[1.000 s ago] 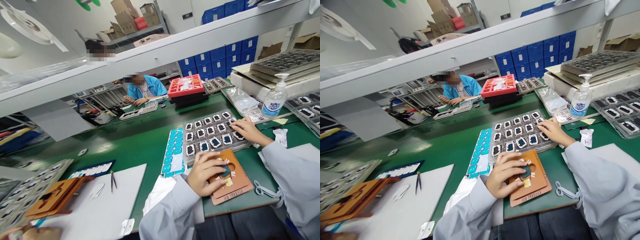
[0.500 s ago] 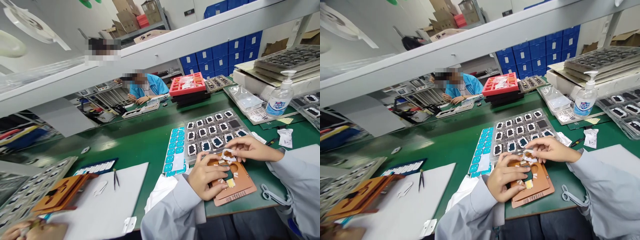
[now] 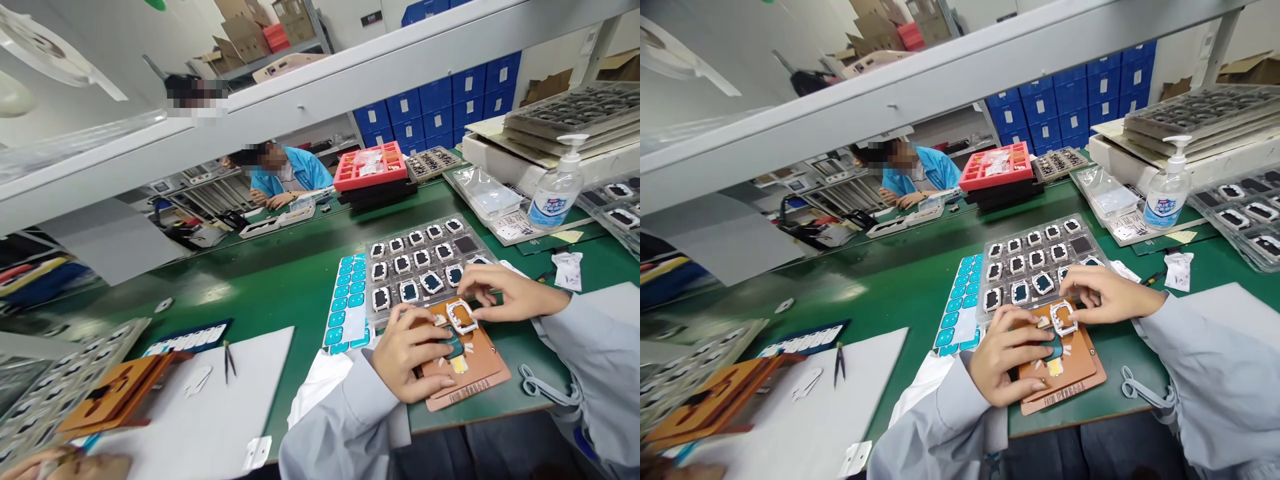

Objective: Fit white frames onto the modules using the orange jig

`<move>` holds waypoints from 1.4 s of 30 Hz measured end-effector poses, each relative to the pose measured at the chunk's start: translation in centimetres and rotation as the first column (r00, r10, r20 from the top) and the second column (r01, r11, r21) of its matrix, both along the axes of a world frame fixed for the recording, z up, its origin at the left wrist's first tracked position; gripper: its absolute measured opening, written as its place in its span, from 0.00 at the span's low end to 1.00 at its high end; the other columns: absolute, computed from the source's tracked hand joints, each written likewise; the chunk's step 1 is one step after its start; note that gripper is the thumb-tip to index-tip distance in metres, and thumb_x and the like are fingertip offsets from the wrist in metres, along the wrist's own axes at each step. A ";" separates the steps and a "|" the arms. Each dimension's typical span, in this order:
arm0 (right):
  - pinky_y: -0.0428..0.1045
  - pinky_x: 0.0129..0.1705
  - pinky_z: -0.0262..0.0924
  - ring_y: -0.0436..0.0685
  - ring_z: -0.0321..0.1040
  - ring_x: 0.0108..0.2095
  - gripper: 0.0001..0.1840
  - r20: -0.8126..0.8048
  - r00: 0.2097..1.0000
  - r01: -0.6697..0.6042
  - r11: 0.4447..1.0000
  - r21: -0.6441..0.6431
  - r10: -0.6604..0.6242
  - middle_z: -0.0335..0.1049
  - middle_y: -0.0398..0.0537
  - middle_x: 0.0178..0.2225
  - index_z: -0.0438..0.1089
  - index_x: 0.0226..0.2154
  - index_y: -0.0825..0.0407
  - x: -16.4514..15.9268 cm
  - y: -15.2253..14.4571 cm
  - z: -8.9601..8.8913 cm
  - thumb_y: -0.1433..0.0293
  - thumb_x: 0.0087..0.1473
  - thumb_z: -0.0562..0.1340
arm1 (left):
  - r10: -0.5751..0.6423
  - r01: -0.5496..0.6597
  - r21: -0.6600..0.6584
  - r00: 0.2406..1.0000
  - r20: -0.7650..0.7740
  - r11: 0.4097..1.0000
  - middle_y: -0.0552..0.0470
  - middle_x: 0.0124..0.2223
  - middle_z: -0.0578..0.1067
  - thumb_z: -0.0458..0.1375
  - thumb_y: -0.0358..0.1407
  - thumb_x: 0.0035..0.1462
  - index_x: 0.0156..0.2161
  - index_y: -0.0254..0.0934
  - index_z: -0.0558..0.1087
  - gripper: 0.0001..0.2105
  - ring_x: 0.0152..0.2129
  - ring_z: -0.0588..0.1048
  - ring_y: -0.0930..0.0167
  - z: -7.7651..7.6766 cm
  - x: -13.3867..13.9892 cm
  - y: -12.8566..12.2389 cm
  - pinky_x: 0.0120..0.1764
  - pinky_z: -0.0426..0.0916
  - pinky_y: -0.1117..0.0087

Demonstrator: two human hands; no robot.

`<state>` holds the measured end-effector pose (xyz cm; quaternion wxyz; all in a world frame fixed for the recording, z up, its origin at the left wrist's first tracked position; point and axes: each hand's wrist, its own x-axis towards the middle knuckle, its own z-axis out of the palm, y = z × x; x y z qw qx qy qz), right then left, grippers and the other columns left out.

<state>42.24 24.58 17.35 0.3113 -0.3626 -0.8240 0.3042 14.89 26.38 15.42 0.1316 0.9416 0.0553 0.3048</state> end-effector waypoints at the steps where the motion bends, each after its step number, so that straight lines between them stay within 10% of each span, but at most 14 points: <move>1: 0.47 0.30 0.65 0.51 0.66 0.28 0.14 0.012 0.999 -0.040 0.999 0.029 0.040 0.67 0.49 0.39 0.70 0.42 0.51 0.1 0.1 0.0 0.60 0.57 0.64 | -0.007 0.007 0.002 1.000 0.011 1.000 0.49 0.44 0.81 0.59 0.48 0.59 0.43 0.39 0.76 0.15 0.47 0.71 0.61 0.0 0.0 0.0 0.50 0.58 0.55; 11: 0.52 0.50 0.65 0.59 0.72 0.46 0.16 0.089 0.985 -0.168 0.953 0.253 0.150 0.71 0.55 0.47 0.73 0.46 0.51 0.4 0.2 -0.3 0.64 0.55 0.68 | 0.041 -0.041 0.042 0.999 0.022 0.998 0.49 0.43 0.81 0.55 0.48 0.63 0.42 0.39 0.77 0.15 0.42 0.71 0.63 0.2 0.2 -0.2 0.47 0.59 0.57; 24: 0.53 0.48 0.63 0.59 0.71 0.46 0.16 0.112 0.982 -0.179 0.947 0.268 0.154 0.74 0.53 0.46 0.72 0.45 0.51 -0.6 -0.4 0.2 0.63 0.55 0.68 | 0.319 -0.308 -0.098 0.937 0.140 0.946 0.50 0.37 0.80 0.60 0.34 0.60 0.41 0.38 0.75 0.05 0.36 0.72 0.66 0.2 0.6 -0.4 0.42 0.65 0.62; 32: 0.56 0.43 0.58 0.59 0.65 0.40 0.12 0.140 0.988 -0.107 0.956 0.274 0.070 0.75 0.52 0.44 0.76 0.39 0.51 -3.0 -1.8 -0.2 0.61 0.54 0.69 | 0.368 -0.331 -0.256 0.923 0.113 0.908 0.46 0.37 0.79 0.63 0.46 0.55 0.41 0.37 0.76 0.15 0.35 0.72 0.65 0.3 0.6 -0.5 0.40 0.68 0.61; 42: 0.55 0.43 0.54 0.59 0.63 0.40 0.18 0.152 0.988 -0.041 0.965 0.258 0.001 0.76 0.49 0.45 0.76 0.41 0.49 -2.8 -2.1 -0.2 0.55 0.53 0.68 | 0.378 -0.364 -0.147 0.922 0.087 0.920 0.46 0.37 0.79 0.65 0.55 0.48 0.39 0.38 0.76 0.22 0.35 0.72 0.63 0.6 0.5 -1.0 0.40 0.66 0.58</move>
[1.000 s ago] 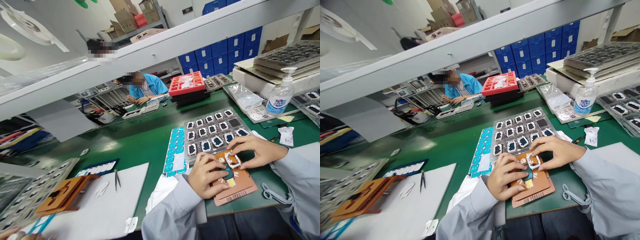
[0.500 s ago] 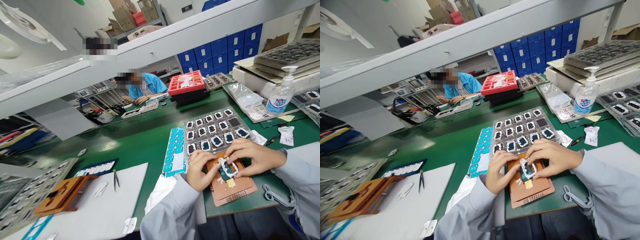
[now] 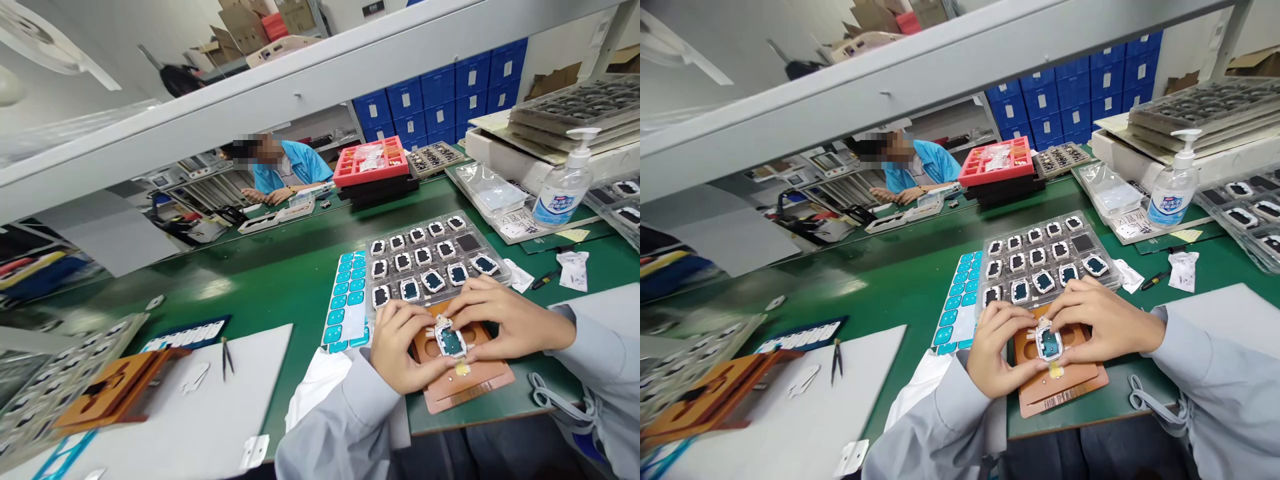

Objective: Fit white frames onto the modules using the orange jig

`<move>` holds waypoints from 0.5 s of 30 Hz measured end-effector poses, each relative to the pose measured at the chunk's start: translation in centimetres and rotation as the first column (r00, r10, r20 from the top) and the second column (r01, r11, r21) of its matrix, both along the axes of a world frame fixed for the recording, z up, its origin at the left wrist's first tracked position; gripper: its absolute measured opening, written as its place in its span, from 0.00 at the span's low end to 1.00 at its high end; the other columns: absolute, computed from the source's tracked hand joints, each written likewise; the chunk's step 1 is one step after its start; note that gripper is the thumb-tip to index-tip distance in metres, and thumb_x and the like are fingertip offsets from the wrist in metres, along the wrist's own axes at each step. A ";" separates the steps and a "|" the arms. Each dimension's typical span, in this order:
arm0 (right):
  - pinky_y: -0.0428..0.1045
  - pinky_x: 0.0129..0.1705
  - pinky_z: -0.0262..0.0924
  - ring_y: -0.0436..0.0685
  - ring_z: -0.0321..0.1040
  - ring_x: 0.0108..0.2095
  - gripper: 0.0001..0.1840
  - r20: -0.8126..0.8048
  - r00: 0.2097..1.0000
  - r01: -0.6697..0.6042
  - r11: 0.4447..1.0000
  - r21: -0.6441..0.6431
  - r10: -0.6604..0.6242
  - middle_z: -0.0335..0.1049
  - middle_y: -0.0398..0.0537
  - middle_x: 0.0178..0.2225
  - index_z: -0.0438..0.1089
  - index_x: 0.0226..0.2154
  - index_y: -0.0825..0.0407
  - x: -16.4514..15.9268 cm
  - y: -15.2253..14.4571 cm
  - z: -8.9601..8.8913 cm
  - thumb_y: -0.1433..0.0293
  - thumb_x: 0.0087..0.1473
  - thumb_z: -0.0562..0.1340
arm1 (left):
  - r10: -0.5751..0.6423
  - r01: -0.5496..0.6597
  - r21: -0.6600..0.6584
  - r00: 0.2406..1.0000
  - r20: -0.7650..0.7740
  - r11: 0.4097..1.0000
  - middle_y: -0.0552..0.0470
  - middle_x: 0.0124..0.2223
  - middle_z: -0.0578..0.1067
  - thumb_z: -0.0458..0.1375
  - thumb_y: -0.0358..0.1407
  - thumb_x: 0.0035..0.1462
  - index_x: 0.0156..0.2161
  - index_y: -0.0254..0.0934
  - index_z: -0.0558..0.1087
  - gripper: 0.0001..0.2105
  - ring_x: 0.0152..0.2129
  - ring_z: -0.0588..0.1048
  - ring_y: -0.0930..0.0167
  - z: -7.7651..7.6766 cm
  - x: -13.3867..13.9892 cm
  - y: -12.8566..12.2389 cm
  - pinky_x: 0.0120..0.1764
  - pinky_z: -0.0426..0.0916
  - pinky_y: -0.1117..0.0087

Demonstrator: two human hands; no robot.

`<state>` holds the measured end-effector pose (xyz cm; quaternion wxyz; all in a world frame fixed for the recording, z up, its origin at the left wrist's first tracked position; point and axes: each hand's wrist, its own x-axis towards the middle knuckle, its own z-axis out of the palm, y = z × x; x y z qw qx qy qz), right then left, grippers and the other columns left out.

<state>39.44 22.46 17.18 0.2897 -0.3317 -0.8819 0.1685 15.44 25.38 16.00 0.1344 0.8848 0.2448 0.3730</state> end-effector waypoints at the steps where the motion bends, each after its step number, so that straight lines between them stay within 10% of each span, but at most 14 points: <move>1: 0.55 0.43 0.53 0.59 0.63 0.39 0.16 0.007 1.000 0.006 1.000 -0.002 -0.006 0.77 0.49 0.45 0.76 0.41 0.48 0.0 0.0 0.1 0.56 0.54 0.68 | 0.008 -0.008 0.001 1.000 -0.006 1.000 0.46 0.38 0.79 0.65 0.55 0.48 0.39 0.38 0.76 0.22 0.35 0.72 0.62 0.0 0.0 0.0 0.40 0.66 0.58; 15: 0.55 0.41 0.49 0.58 0.63 0.38 0.12 0.061 0.998 0.002 1.000 -0.001 -0.001 0.76 0.47 0.42 0.75 0.33 0.49 -0.2 0.0 0.0 0.57 0.56 0.66 | 0.000 0.000 0.002 0.994 -0.114 1.000 0.46 0.39 0.78 0.67 0.56 0.45 0.37 0.37 0.75 0.24 0.38 0.70 0.61 -0.2 -0.1 0.0 0.41 0.64 0.58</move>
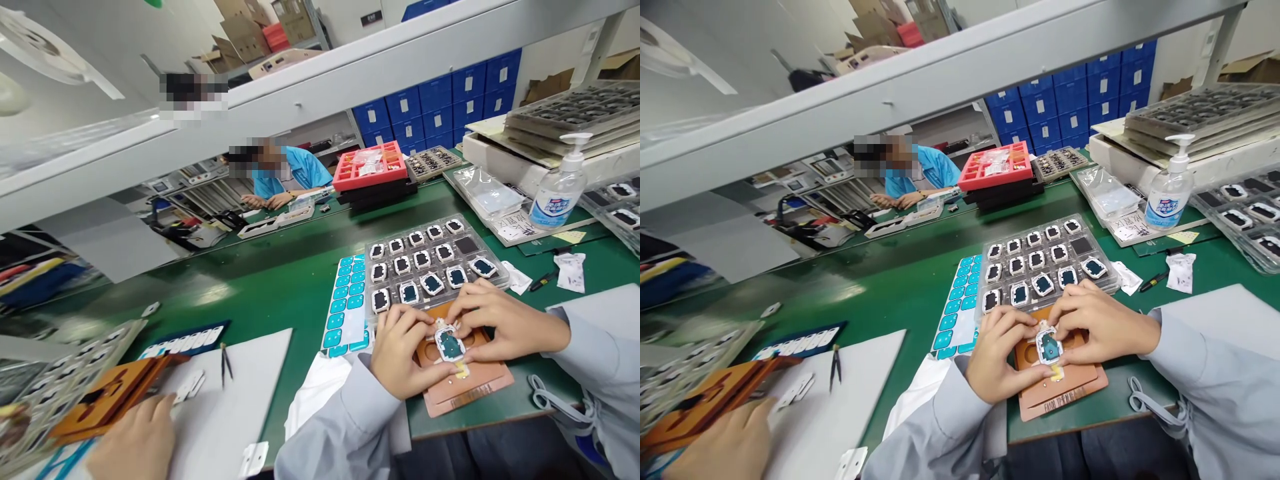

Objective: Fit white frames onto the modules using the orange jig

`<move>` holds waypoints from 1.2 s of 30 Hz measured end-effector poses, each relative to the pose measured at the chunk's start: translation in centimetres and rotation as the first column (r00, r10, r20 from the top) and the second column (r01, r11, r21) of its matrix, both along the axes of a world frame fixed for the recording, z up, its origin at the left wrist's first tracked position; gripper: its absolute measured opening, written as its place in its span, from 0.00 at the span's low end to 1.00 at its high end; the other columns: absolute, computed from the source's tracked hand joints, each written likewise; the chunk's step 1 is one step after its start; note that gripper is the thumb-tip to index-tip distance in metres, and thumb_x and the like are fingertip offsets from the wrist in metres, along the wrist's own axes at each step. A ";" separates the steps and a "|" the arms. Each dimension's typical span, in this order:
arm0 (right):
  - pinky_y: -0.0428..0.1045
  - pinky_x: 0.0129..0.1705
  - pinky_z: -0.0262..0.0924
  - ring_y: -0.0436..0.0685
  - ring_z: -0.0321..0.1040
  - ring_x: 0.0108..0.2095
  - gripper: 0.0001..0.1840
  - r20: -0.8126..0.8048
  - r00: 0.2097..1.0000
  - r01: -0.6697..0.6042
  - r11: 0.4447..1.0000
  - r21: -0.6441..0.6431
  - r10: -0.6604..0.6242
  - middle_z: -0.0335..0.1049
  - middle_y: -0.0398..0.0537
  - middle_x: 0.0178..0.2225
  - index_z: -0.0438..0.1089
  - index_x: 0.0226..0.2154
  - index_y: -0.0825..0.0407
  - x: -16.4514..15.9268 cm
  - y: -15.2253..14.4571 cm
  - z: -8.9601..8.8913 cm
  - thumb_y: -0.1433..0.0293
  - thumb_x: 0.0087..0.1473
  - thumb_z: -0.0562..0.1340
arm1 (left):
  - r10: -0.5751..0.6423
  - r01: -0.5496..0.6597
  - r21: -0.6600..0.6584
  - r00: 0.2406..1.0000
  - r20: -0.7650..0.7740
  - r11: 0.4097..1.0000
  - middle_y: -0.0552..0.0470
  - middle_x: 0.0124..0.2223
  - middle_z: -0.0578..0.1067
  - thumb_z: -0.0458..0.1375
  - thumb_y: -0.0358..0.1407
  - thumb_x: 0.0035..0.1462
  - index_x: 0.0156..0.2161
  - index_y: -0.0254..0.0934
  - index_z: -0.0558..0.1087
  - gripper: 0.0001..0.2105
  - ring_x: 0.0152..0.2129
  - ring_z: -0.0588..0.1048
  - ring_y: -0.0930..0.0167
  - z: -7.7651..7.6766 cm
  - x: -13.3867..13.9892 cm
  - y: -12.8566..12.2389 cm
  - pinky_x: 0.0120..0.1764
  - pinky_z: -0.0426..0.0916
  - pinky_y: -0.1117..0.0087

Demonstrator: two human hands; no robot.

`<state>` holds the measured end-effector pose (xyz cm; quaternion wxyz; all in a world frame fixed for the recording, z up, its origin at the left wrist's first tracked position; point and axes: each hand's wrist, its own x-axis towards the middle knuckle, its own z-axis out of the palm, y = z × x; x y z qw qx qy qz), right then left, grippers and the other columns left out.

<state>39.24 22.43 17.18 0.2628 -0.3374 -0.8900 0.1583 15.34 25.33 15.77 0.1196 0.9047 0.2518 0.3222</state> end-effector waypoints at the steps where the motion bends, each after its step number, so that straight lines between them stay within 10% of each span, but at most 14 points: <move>1: 0.55 0.41 0.49 0.58 0.63 0.38 0.12 0.012 1.000 0.000 1.000 0.004 0.000 0.76 0.47 0.41 0.75 0.31 0.49 0.0 0.0 0.0 0.58 0.56 0.66 | -0.015 0.015 -0.023 1.000 -0.014 1.000 0.46 0.39 0.78 0.68 0.56 0.45 0.36 0.37 0.74 0.24 0.38 0.70 0.61 0.0 0.0 0.0 0.41 0.64 0.58; 7: 0.55 0.42 0.50 0.59 0.63 0.40 0.14 -0.035 0.999 0.019 1.000 -0.011 -0.019 0.75 0.48 0.41 0.71 0.32 0.51 -0.4 -0.2 0.1 0.58 0.52 0.68 | -0.075 0.092 -0.174 0.992 0.099 0.980 0.46 0.41 0.77 0.68 0.55 0.45 0.38 0.37 0.73 0.24 0.39 0.70 0.63 -0.4 -0.1 0.4 0.42 0.67 0.59; 16: 0.55 0.42 0.51 0.59 0.63 0.38 0.14 -0.063 0.998 0.006 1.000 -0.016 -0.007 0.73 0.48 0.37 0.67 0.38 0.51 -0.8 -0.2 0.2 0.63 0.51 0.67 | -0.117 0.124 -0.063 0.988 0.098 0.990 0.44 0.46 0.76 0.64 0.53 0.52 0.51 0.41 0.74 0.25 0.43 0.68 0.61 -1.1 -0.1 1.0 0.47 0.66 0.57; 26: 0.49 0.39 0.61 0.55 0.64 0.36 0.22 -0.429 0.900 -0.042 0.962 -0.269 -0.081 0.65 0.44 0.35 0.61 0.37 0.49 -0.2 0.7 -1.5 0.56 0.48 0.70 | -0.181 0.170 -0.104 0.978 -0.106 0.980 0.39 0.64 0.56 0.57 0.59 0.55 0.70 0.51 0.44 0.43 0.56 0.57 0.51 -1.8 -0.3 0.7 0.56 0.55 0.41; 36: 0.53 0.42 0.64 0.55 0.71 0.39 0.25 -0.596 0.778 -0.196 0.825 -0.531 -0.199 0.74 0.52 0.43 0.58 0.38 0.49 0.9 1.8 -2.0 0.56 0.49 0.71 | -0.230 0.236 0.051 0.969 -0.095 0.971 0.43 0.58 0.69 0.59 0.45 0.60 0.50 0.45 0.77 0.15 0.52 0.62 0.57 -1.0 -0.9 1.4 0.53 0.62 0.49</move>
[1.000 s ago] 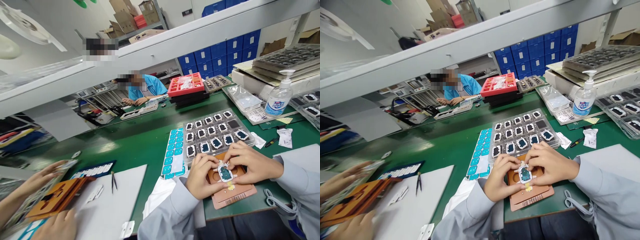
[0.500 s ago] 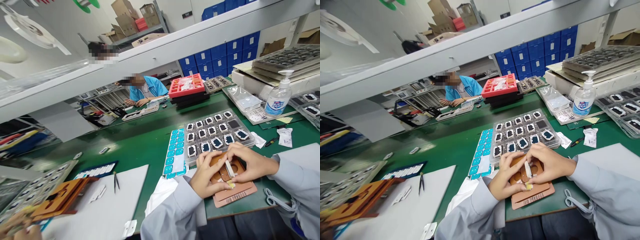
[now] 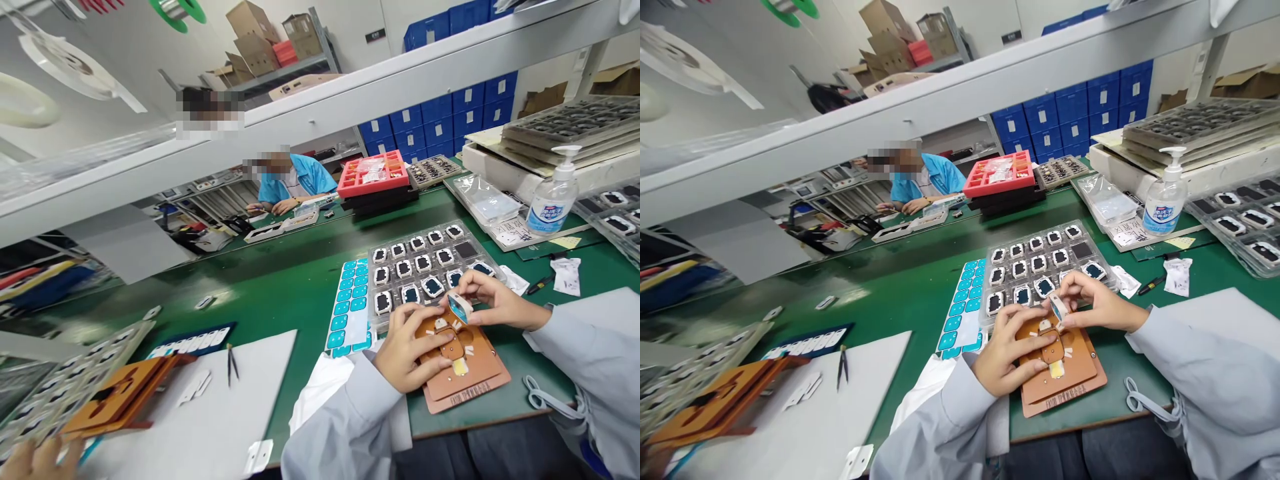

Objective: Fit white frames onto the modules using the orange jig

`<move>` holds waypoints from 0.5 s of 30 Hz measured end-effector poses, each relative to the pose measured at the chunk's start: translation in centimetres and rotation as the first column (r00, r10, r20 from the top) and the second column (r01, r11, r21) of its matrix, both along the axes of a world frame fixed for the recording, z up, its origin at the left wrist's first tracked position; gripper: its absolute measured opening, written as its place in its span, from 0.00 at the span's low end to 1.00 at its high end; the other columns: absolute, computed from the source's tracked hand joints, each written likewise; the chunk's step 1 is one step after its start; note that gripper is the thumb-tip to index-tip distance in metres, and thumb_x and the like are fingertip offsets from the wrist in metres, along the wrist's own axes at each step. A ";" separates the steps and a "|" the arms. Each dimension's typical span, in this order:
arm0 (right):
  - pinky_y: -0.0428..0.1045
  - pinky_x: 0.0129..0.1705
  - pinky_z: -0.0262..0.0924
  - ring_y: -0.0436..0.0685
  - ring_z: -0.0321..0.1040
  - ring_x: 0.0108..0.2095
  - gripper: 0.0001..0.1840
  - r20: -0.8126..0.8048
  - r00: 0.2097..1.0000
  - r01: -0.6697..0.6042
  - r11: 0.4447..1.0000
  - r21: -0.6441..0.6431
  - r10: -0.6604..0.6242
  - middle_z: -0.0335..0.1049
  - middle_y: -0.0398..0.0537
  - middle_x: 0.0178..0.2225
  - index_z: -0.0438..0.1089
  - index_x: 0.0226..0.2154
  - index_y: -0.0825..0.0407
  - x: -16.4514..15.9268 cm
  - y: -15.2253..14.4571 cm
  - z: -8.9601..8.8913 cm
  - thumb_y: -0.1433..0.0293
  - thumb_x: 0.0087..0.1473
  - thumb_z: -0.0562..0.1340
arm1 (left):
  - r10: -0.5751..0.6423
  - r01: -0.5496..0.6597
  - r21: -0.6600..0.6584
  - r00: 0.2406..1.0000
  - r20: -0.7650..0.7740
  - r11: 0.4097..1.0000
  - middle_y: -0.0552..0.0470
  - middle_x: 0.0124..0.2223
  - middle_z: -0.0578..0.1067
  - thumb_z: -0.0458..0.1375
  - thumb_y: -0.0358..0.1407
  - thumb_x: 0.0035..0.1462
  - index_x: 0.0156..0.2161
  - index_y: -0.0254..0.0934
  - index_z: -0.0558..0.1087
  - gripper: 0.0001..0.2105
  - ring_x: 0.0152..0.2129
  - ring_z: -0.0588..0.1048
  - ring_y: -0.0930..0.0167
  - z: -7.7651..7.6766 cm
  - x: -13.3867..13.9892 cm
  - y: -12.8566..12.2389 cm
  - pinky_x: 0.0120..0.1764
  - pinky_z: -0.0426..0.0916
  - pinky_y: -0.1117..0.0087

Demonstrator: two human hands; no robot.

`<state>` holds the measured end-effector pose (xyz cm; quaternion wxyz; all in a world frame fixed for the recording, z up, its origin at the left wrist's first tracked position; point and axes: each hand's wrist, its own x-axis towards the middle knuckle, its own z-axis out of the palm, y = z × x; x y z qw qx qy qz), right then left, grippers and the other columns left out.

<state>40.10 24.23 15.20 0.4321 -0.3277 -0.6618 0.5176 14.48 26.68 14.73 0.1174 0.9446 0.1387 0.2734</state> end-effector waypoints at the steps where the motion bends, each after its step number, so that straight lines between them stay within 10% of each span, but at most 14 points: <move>1: 0.54 0.42 0.64 0.56 0.72 0.39 0.26 -0.033 0.999 -0.010 0.999 -0.040 0.009 0.75 0.52 0.43 0.58 0.39 0.49 0.1 0.1 0.0 0.55 0.49 0.71 | 0.004 -0.005 0.010 1.000 0.021 1.000 0.43 0.56 0.71 0.59 0.44 0.60 0.47 0.44 0.78 0.13 0.51 0.63 0.57 0.1 0.0 0.0 0.52 0.63 0.50; 8: 0.52 0.36 0.62 0.58 0.73 0.33 0.27 -0.322 0.944 -0.023 0.961 -0.277 -0.070 0.78 0.53 0.39 0.59 0.39 0.47 0.3 0.1 0.2 0.52 0.46 0.70 | 0.196 -0.211 0.025 0.941 0.276 0.977 0.48 0.38 0.80 0.56 0.37 0.62 0.32 0.41 0.78 0.10 0.38 0.72 0.65 0.5 -0.6 0.7 0.42 0.69 0.60; 15: 0.54 0.33 0.59 0.57 0.66 0.26 0.18 -0.494 0.846 0.006 0.929 -0.369 -0.202 0.78 0.49 0.35 0.62 0.38 0.45 0.4 0.4 0.5 0.54 0.48 0.63 | 0.801 -0.803 -0.115 0.548 0.243 0.585 0.45 0.41 0.78 0.55 0.39 0.62 0.36 0.40 0.75 0.08 0.41 0.74 0.60 -0.1 -5.5 4.0 0.47 0.67 0.54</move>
